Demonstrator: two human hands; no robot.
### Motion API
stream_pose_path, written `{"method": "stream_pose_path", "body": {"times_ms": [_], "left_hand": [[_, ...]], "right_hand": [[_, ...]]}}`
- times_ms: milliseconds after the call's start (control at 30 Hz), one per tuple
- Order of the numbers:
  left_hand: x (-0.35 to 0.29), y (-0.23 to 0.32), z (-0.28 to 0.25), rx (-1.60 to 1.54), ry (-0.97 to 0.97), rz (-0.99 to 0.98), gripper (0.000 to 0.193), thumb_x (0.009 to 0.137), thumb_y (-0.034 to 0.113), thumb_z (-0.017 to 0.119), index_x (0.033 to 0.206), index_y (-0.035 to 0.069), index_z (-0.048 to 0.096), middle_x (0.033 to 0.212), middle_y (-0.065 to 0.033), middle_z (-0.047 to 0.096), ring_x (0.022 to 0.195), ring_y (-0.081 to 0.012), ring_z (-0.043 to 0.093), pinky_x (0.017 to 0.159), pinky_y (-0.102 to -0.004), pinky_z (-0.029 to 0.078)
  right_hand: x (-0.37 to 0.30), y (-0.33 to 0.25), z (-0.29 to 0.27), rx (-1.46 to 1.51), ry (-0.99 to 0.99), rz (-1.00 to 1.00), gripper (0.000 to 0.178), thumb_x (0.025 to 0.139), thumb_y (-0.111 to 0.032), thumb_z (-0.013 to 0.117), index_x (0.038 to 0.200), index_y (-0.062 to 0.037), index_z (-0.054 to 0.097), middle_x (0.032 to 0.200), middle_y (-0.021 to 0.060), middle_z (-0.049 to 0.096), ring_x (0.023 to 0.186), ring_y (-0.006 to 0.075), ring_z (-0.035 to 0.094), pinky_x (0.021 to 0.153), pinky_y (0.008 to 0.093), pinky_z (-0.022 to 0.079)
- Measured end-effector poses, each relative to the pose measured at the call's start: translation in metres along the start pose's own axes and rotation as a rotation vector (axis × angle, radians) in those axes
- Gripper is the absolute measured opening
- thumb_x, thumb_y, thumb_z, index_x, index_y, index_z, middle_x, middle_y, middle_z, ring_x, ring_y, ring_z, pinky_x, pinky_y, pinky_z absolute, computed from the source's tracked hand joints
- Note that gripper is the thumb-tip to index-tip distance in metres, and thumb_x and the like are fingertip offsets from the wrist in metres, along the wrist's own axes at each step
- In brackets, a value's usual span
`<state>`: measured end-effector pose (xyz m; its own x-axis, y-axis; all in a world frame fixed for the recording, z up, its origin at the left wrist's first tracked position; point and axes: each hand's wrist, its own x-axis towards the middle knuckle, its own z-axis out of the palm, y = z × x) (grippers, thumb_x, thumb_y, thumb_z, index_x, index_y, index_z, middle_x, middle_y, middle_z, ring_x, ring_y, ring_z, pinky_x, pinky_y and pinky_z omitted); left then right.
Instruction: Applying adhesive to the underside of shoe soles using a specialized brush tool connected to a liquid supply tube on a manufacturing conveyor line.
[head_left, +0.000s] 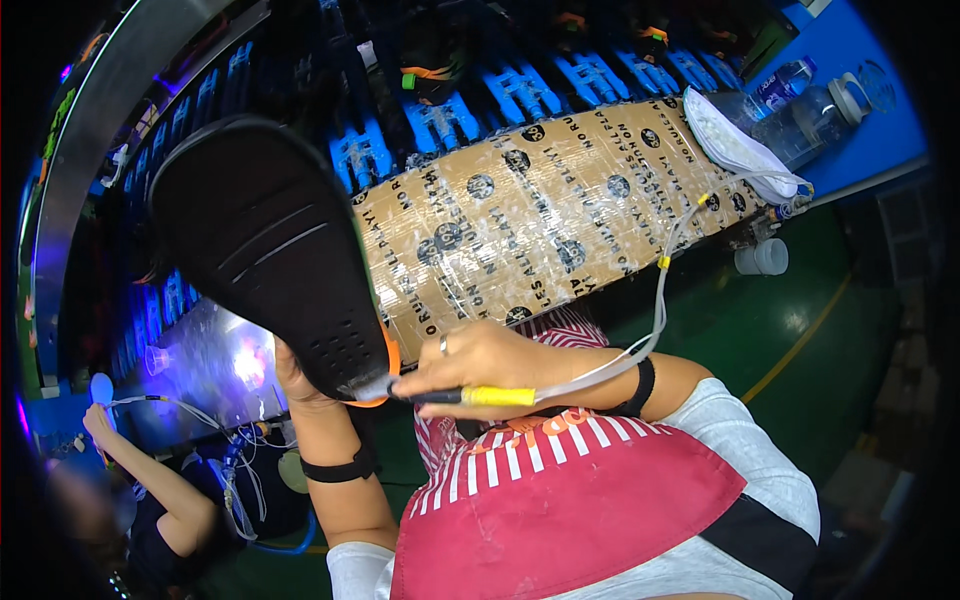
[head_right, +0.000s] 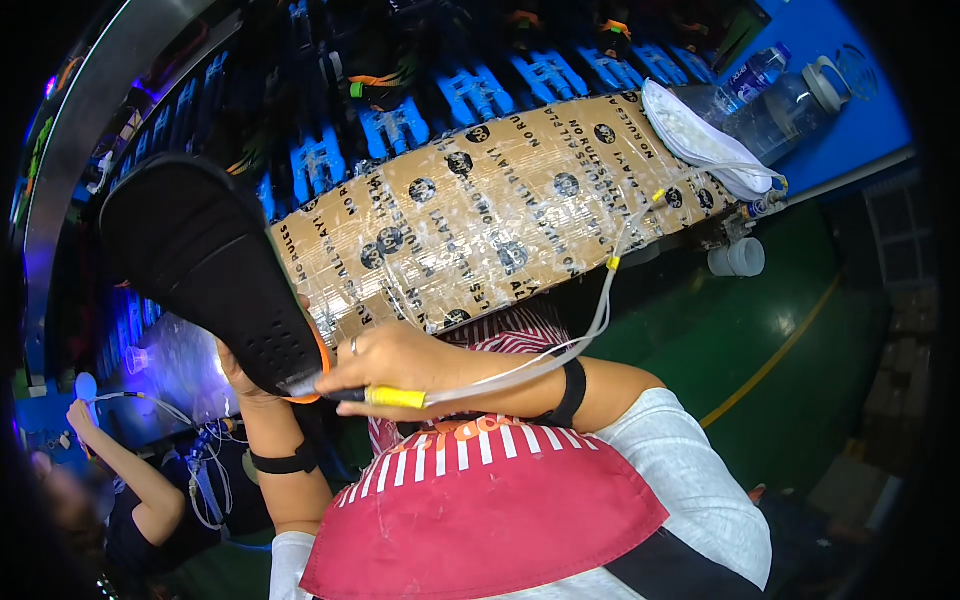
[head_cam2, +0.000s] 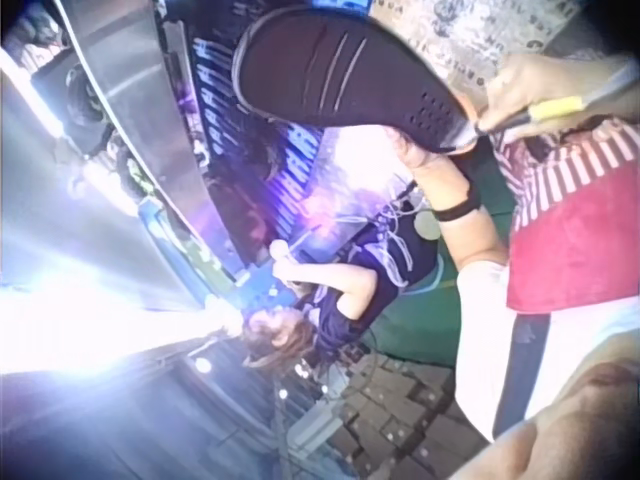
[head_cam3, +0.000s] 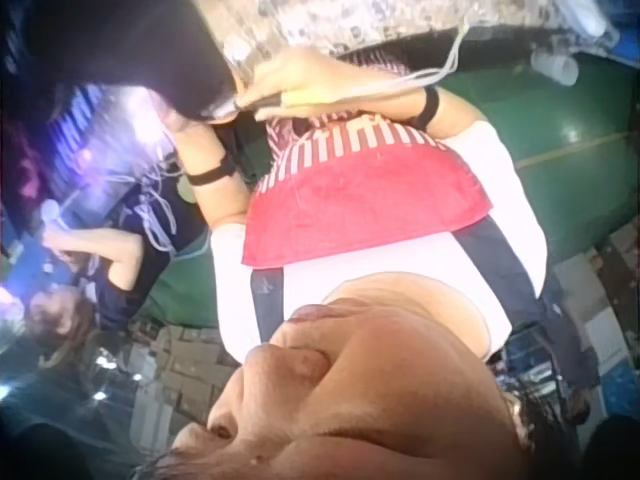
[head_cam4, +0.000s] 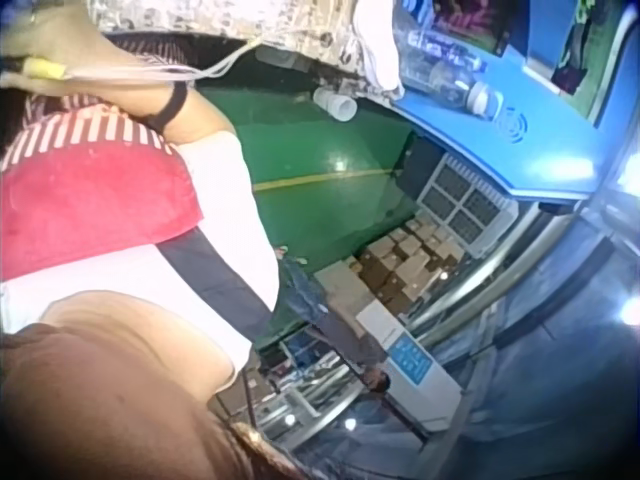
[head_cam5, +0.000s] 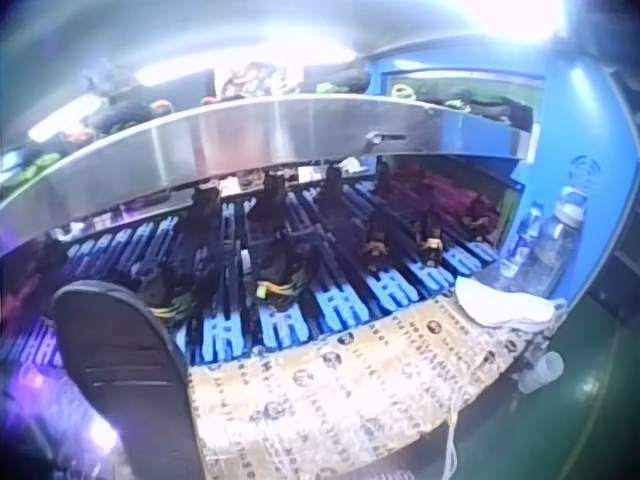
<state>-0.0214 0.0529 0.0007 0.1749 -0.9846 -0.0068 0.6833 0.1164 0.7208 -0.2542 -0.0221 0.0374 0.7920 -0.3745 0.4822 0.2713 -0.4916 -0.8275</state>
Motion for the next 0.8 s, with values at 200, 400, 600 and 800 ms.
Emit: {"method": "stream_pose_path", "body": {"times_ms": [200,400,600,800], "left_hand": [[0.006,0.013,0.022,0.048,-0.051,-0.075,0.065,0.081,0.037,0.056,0.127,-0.004,0.038,0.121,-0.0211,0.049,0.106,-0.0316,0.054,0.090,-0.0414,0.045],[0.015,0.023,0.039,0.237,-0.106,-0.213,0.064,0.081,0.033,0.059,0.122,-0.011,0.039,0.114,-0.0206,0.054,0.099,-0.0247,0.058,0.087,-0.0335,0.046],[0.019,0.027,0.045,0.292,-0.067,-0.315,0.059,0.083,0.029,0.056,0.122,-0.012,0.040,0.110,-0.0195,0.057,0.095,-0.0223,0.060,0.085,-0.0295,0.047],[0.019,0.031,0.052,0.361,-0.027,-0.418,0.054,0.085,0.022,0.053,0.125,-0.011,0.039,0.111,-0.0192,0.056,0.095,-0.0206,0.060,0.085,-0.0284,0.046]], "right_hand": [[-0.001,-0.002,-0.009,0.058,-0.071,-0.064,0.026,0.072,-0.010,0.070,0.098,-0.0096,0.065,0.073,0.0069,0.058,0.059,0.0231,0.058,0.053,0.0301,0.047],[-0.003,0.003,-0.006,-0.099,-0.083,-0.084,0.027,0.070,-0.011,0.071,0.097,-0.0109,0.066,0.070,0.0060,0.058,0.058,0.0217,0.058,0.053,0.0296,0.047],[-0.005,0.009,-0.004,-0.104,0.001,-0.028,0.033,0.068,-0.008,0.071,0.100,-0.0131,0.065,0.075,0.0055,0.059,0.060,0.0203,0.058,0.055,0.0287,0.047],[-0.011,0.008,-0.005,-0.059,-0.144,-0.052,0.028,0.071,-0.010,0.066,0.098,-0.0152,0.064,0.069,0.0063,0.055,0.062,0.0229,0.057,0.054,0.0328,0.046]]}}
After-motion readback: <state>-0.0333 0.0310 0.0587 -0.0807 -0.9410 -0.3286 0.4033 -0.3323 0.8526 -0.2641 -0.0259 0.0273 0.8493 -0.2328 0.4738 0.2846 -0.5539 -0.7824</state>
